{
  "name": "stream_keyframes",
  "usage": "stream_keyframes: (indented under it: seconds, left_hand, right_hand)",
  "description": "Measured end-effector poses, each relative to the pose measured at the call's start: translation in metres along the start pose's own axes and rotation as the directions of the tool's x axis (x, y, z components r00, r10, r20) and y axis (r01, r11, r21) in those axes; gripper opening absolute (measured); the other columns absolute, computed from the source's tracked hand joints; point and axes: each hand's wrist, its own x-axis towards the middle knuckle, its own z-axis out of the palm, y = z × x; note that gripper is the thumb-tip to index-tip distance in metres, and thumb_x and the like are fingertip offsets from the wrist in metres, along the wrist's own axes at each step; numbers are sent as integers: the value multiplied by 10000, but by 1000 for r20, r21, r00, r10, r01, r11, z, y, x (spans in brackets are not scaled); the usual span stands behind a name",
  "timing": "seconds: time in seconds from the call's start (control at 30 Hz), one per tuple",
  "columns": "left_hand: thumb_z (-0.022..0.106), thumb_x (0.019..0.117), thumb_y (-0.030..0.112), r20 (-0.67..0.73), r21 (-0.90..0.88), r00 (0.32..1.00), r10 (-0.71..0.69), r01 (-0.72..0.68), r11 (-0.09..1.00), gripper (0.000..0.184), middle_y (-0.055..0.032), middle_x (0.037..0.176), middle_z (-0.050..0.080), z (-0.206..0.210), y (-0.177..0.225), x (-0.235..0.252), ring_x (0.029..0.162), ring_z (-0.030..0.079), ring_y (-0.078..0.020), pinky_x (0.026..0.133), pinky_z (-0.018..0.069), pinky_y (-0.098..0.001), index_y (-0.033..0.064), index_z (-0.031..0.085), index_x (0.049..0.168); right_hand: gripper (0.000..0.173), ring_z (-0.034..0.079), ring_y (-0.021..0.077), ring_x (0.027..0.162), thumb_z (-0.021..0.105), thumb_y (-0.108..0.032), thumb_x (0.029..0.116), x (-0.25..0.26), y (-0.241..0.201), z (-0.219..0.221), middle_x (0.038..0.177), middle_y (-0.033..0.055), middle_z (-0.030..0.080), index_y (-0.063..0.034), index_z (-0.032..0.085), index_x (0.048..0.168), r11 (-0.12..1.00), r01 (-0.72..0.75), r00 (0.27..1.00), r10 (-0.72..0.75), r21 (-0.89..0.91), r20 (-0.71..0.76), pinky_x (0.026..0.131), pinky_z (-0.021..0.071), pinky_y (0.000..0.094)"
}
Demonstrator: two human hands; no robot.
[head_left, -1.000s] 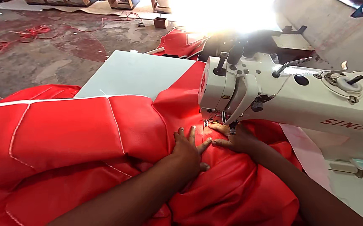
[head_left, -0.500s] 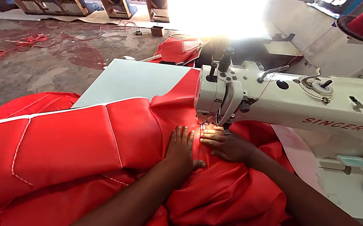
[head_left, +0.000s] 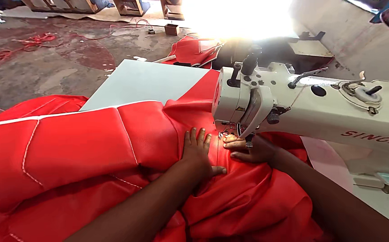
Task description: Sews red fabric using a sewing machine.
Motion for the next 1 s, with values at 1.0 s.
stream_keyframes:
  seconds: [1.0]
  left_hand:
    - [528,907,772,-4,-110,993,116,-115,987,1151,-196,1726,-48,-19,-23,26,1571,-144,-443,1205,-122,-654,55,24,1653]
  right_hand:
    - [296,735,196,1004,506,-149,928,7,-21,4,1053,50,778,-119,789,1009,983,151,977,-164,-103,-133,829,581,386]
